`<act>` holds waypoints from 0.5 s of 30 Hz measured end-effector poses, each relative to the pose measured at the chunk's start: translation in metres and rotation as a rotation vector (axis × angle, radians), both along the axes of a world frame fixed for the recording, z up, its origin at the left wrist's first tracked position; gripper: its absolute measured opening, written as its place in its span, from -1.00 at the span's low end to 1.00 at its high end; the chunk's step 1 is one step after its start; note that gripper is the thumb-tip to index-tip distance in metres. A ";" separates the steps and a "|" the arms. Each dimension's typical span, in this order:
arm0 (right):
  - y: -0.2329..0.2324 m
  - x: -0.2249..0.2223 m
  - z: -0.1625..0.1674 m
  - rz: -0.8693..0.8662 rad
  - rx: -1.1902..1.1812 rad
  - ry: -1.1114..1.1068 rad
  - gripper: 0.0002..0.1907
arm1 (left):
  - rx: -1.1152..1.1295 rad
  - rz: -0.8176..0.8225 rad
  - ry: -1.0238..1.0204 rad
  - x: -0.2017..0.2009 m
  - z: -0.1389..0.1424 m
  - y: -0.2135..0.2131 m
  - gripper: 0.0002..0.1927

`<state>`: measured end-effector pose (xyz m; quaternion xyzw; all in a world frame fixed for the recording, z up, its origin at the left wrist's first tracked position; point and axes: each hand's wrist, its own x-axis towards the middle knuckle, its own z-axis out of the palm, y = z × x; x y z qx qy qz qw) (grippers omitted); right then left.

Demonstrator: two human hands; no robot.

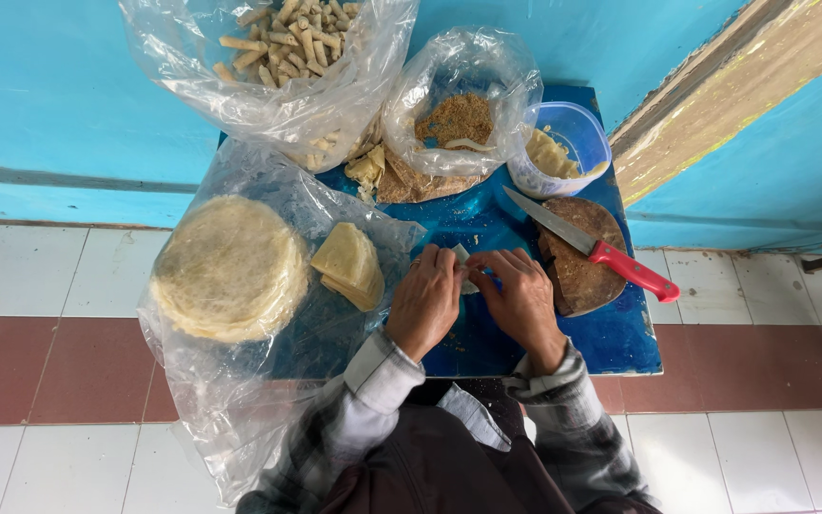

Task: The person takes thin pastry sheets from a stack, sprinkles a brown powder from a plastic bag over a piece, folds and rolls the piece by hand, and places the finished roll on a growing pile on the blue table. Near the end they briefly pick up a knife from the cutting board and continue folding pieces.

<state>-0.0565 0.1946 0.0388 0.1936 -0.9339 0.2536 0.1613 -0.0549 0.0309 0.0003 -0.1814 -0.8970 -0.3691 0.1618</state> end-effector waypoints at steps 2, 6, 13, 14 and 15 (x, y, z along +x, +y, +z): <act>0.004 0.004 0.007 0.050 -0.062 -0.050 -0.81 | 0.077 -0.028 -0.020 0.008 0.005 -0.004 -0.83; 0.003 0.020 0.024 0.146 -0.052 -0.004 -0.71 | 0.254 -0.039 -0.074 0.020 0.014 -0.011 -0.84; -0.013 0.046 0.036 0.083 0.089 0.252 -0.75 | 0.475 -0.092 -0.121 0.033 0.024 -0.018 -0.71; -0.014 0.047 0.037 0.079 0.096 0.252 -0.75 | 0.495 -0.111 -0.107 0.035 0.025 -0.021 -0.73; -0.014 0.048 0.038 0.096 0.084 0.218 -0.74 | 0.516 -0.130 -0.093 0.040 0.026 -0.024 -0.74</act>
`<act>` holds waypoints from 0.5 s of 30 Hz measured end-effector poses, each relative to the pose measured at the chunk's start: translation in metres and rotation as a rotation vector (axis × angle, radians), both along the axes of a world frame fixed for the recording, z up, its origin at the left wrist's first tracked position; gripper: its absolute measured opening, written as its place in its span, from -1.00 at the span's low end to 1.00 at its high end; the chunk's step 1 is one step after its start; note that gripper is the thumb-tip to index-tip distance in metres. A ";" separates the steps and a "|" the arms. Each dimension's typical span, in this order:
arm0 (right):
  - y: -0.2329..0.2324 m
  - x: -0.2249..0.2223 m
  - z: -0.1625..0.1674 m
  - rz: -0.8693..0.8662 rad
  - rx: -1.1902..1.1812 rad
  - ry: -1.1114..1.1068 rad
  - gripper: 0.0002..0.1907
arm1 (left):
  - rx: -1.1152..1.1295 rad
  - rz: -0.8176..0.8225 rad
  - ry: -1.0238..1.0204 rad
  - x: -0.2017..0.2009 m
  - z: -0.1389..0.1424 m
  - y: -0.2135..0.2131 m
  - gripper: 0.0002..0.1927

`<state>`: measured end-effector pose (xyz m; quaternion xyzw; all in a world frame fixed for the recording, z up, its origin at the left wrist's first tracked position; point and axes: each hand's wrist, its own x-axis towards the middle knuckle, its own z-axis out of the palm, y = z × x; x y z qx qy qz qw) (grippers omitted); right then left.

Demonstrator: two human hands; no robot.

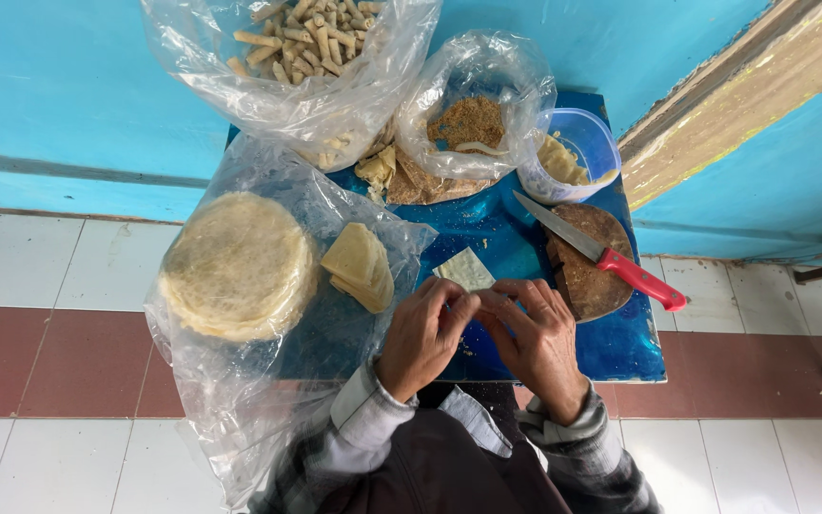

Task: The person takes thin pastry sheets from a stack, sprinkles a brown powder from a plastic bag over a piece, folds and rolls the piece by hand, and places the finished roll on a growing pile on the blue table. Near the end they briefly pick up a knife from the cutting board and continue folding pieces.

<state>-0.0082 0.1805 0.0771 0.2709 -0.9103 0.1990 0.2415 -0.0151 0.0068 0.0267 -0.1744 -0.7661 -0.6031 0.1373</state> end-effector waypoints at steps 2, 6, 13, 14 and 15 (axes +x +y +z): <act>-0.003 0.002 0.003 0.033 -0.015 -0.068 -0.71 | 0.019 0.018 0.024 0.006 0.003 -0.004 -0.75; -0.018 -0.002 0.014 0.137 -0.045 -0.079 -0.75 | 0.021 0.115 0.022 0.019 0.007 -0.013 -0.75; -0.046 -0.036 0.083 0.132 -0.274 0.140 -0.76 | 0.230 -0.081 -0.056 0.036 -0.005 -0.030 -0.85; -0.058 -0.048 0.096 0.038 -0.266 0.245 -0.74 | 0.191 -0.090 -0.033 0.039 -0.008 -0.028 -0.85; -0.073 -0.067 0.109 -0.056 -0.259 0.351 -0.72 | 0.151 -0.098 -0.008 0.040 -0.011 -0.026 -0.86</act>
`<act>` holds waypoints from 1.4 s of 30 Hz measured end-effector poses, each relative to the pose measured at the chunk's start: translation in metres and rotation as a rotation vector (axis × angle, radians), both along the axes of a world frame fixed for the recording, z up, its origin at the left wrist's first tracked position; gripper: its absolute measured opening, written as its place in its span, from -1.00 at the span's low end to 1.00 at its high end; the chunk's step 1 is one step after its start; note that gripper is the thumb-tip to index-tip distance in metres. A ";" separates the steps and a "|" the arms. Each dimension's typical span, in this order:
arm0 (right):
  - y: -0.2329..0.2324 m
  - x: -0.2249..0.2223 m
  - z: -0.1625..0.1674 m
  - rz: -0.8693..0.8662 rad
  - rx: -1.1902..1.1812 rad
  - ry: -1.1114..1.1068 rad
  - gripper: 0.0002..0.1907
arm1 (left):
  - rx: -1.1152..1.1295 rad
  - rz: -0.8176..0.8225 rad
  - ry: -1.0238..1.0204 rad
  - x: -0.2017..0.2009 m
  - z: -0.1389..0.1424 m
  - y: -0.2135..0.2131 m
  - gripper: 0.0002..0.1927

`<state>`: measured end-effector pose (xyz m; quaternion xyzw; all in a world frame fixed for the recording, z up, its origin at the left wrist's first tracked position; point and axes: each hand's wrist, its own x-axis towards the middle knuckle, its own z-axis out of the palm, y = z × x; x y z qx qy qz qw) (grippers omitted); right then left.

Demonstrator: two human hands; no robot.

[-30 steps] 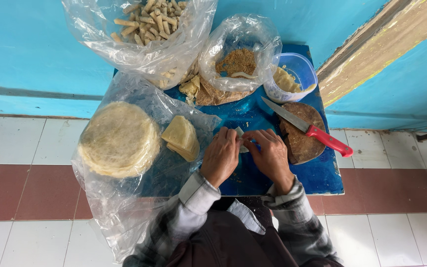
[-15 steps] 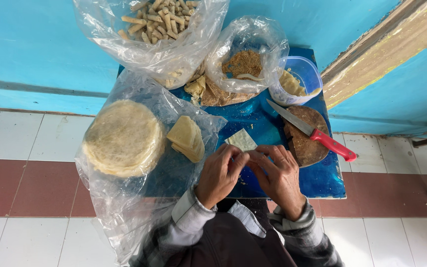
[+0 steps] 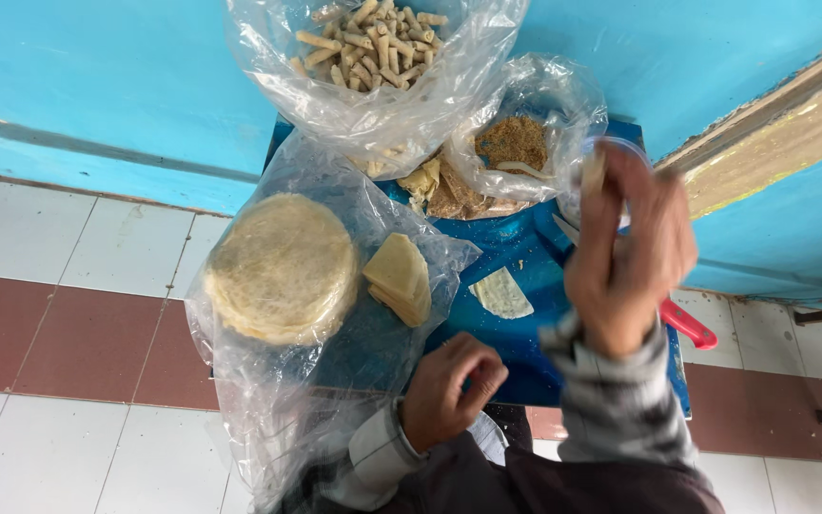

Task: The person takes thin pastry sheets from a stack, sprinkles a brown powder from a plastic bag over a piece, folds and rolls the piece by hand, and places the finished roll on a growing pile on the blue table. Near the end they briefly pick up a knife from the cutting board and continue folding pieces.

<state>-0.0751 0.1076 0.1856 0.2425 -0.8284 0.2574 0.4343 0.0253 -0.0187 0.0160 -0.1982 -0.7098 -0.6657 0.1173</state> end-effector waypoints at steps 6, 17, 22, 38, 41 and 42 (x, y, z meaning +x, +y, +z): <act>-0.060 -0.094 0.031 0.248 0.286 0.224 -0.65 | -0.296 0.104 0.249 0.002 -0.015 -0.002 -0.81; 0.095 0.072 -0.148 -0.008 0.423 -0.623 -0.54 | -0.560 0.248 0.153 -0.021 -0.018 0.004 -0.50; 0.100 0.149 -0.201 -0.138 0.541 -0.597 0.18 | -0.484 0.241 0.099 -0.021 -0.014 0.009 -0.51; 0.061 0.093 -0.155 0.234 0.245 -0.625 -0.59 | -0.398 0.232 0.104 -0.025 0.006 -0.001 -0.66; 0.054 0.098 -0.156 0.218 0.296 -0.554 -0.62 | -0.391 0.231 0.098 -0.030 0.005 -0.002 -0.67; 0.053 0.100 -0.156 0.212 0.305 -0.541 -0.60 | -0.389 0.226 0.086 -0.031 0.004 -0.003 -0.67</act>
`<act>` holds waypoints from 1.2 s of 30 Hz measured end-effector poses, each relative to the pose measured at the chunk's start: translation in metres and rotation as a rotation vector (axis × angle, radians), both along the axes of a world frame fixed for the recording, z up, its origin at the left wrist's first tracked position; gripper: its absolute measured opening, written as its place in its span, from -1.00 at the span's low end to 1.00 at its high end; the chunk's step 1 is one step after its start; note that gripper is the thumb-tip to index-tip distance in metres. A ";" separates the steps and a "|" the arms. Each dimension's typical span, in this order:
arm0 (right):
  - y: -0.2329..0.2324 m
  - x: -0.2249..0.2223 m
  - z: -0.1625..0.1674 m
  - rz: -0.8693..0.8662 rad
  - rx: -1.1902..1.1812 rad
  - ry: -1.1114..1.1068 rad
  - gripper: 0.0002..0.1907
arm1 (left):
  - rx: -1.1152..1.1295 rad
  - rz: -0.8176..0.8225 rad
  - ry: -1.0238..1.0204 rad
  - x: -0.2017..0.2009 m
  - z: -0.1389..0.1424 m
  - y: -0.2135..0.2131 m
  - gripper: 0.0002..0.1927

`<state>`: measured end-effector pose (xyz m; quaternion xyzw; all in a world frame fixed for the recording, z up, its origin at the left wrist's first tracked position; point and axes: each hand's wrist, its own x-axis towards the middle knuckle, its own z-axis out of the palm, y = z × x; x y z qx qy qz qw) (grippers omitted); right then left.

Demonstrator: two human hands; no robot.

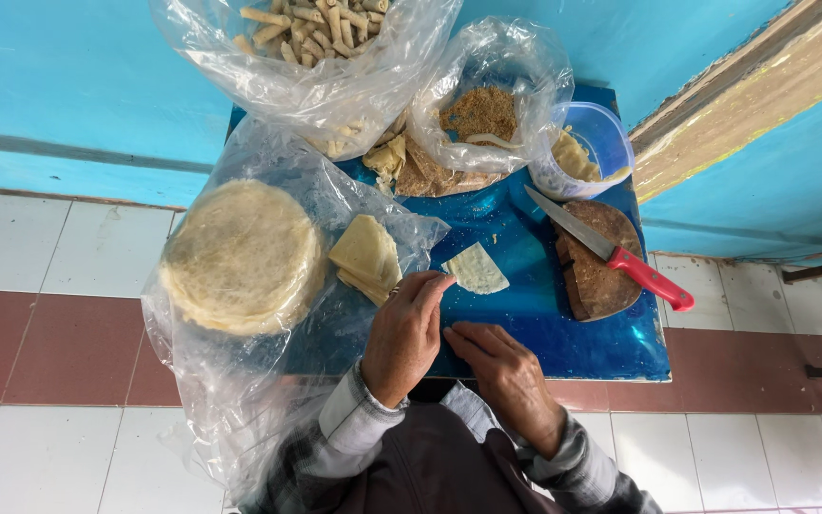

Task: The person takes thin pastry sheets from a stack, sprinkles a brown powder from a plastic bag over a piece, folds and rolls the piece by hand, and places the finished roll on a growing pile on the blue table. Near the end they briefly pick up a knife from the cutting board and continue folding pieces.

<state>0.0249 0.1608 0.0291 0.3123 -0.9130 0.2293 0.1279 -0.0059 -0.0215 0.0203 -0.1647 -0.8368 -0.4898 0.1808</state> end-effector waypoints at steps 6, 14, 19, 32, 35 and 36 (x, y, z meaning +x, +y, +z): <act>0.000 0.002 -0.019 -0.068 -0.013 -0.005 -0.71 | 0.009 -0.020 -0.009 -0.003 -0.004 -0.001 -0.68; 0.050 -0.071 -0.026 -0.180 -0.589 -0.570 -0.90 | 0.007 0.042 0.035 -0.010 -0.007 -0.004 -0.72; 0.048 -0.121 -0.025 -0.147 -0.470 -0.435 -0.89 | -0.466 0.124 0.135 -0.017 -0.011 0.013 -0.72; 0.022 -0.081 0.018 -0.153 0.028 0.156 -0.82 | -0.777 0.192 0.156 -0.011 -0.018 0.025 -0.87; 0.028 -0.076 0.020 -0.334 0.136 0.030 -0.82 | -0.749 0.199 0.158 -0.007 -0.018 0.024 -0.88; 0.028 -0.075 0.018 -0.350 0.124 0.026 -0.81 | -0.748 0.201 0.165 -0.006 -0.018 0.024 -0.87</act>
